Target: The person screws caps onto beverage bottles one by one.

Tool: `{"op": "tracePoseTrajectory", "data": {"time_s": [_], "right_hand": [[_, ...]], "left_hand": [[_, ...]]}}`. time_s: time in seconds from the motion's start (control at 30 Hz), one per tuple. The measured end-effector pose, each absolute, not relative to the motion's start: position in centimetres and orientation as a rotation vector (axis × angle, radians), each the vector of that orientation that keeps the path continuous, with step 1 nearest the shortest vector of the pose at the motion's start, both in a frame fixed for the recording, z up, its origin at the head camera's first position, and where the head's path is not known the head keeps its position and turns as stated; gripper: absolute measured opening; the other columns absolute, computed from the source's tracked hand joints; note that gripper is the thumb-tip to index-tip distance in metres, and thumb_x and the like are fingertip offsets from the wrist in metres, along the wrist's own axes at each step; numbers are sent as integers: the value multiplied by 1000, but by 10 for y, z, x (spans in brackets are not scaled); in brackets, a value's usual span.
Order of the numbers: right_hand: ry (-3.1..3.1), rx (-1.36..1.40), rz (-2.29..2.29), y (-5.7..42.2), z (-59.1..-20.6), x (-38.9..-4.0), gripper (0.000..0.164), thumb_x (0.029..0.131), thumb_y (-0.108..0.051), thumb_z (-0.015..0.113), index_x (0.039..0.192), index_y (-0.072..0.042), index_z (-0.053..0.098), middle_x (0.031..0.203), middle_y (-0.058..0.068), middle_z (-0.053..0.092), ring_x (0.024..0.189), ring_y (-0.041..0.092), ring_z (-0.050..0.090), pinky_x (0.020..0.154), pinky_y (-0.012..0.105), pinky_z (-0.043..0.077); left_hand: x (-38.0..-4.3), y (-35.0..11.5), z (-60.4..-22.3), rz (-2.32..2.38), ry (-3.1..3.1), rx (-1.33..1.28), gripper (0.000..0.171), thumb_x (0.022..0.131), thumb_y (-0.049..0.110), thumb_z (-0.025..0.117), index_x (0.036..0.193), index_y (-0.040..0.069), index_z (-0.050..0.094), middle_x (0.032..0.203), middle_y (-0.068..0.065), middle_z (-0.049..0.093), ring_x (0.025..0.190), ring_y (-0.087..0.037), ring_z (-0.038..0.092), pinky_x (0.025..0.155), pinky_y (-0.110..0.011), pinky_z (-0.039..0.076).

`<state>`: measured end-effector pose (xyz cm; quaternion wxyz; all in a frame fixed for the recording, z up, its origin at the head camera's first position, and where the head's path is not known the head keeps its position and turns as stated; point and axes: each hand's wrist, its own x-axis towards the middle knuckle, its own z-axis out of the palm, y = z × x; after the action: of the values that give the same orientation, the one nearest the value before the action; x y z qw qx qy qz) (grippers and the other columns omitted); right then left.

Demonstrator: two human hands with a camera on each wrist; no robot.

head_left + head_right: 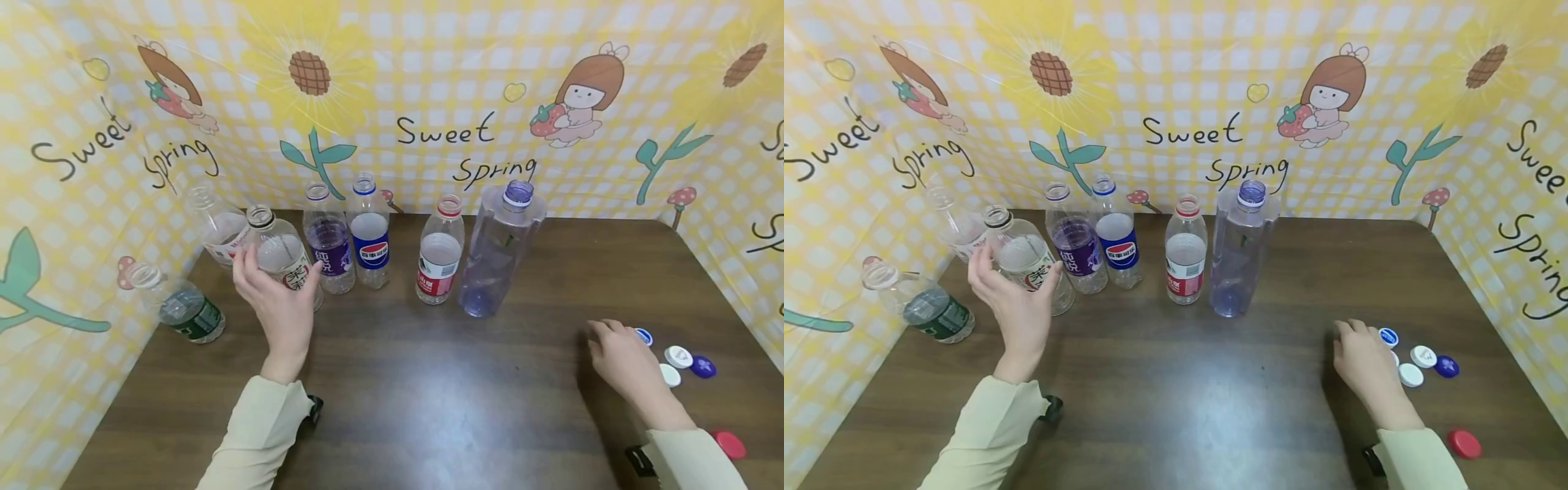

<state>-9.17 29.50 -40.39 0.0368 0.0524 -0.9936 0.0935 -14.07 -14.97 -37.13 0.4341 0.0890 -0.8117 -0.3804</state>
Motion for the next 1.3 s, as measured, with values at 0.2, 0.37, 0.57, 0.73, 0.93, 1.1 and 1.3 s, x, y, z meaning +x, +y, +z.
{"op": "tracePoseTrajectory", "data": {"time_s": [0.2,0.37,0.57,0.73,0.93,1.1,1.3], "right_hand": [[-3063,161,293,307,-410,-81,33,84,-8,63,110,12,61,107,35,60,97,54,56,82,61,46],[-3020,232,294,312,-416,-78,32,78,-12,71,103,7,65,99,30,63,91,50,60,78,58,48],[-3031,211,293,313,-415,-75,37,74,-8,74,106,7,64,102,30,62,91,52,58,79,60,47],[-3020,164,275,316,-412,-70,34,73,-1,71,106,5,64,97,29,63,86,51,59,69,59,49],[-3015,143,250,319,-413,-68,29,72,5,67,100,3,66,93,27,63,78,49,60,59,57,49],[-3005,155,255,319,-413,-67,26,69,5,69,95,3,67,91,26,62,75,49,59,60,57,48],[-3034,129,315,317,-407,-68,24,73,0,69,97,3,65,90,26,61,75,49,61,56,55,48]], "left_hand": [[-145,-158,-376,-1094,-2037,344,95,75,29,81,144,1,22,148,-21,23,143,-33,16,122,-40,14],[-146,-164,-378,-1203,-2064,438,92,76,27,81,144,4,23,146,-20,25,140,-30,22,120,-39,18],[-148,-166,-380,-1237,-2080,448,90,76,23,81,143,1,24,142,-23,30,136,-31,31,118,-40,23],[-150,-167,-381,-1278,-2082,447,89,77,21,79,143,1,23,143,-23,33,136,-30,34,117,-42,25],[-150,-169,-382,-1258,-2103,457,86,79,20,78,143,0,25,139,-24,36,133,-33,37,116,-43,28],[-150,-171,-382,-1255,-2141,480,84,79,20,77,144,-2,28,137,-25,38,131,-37,39,115,-44,29],[-148,-173,-381,-1275,-2175,495,82,80,21,77,143,-1,30,136,-24,36,130,-36,40,115,-45,30]]}}
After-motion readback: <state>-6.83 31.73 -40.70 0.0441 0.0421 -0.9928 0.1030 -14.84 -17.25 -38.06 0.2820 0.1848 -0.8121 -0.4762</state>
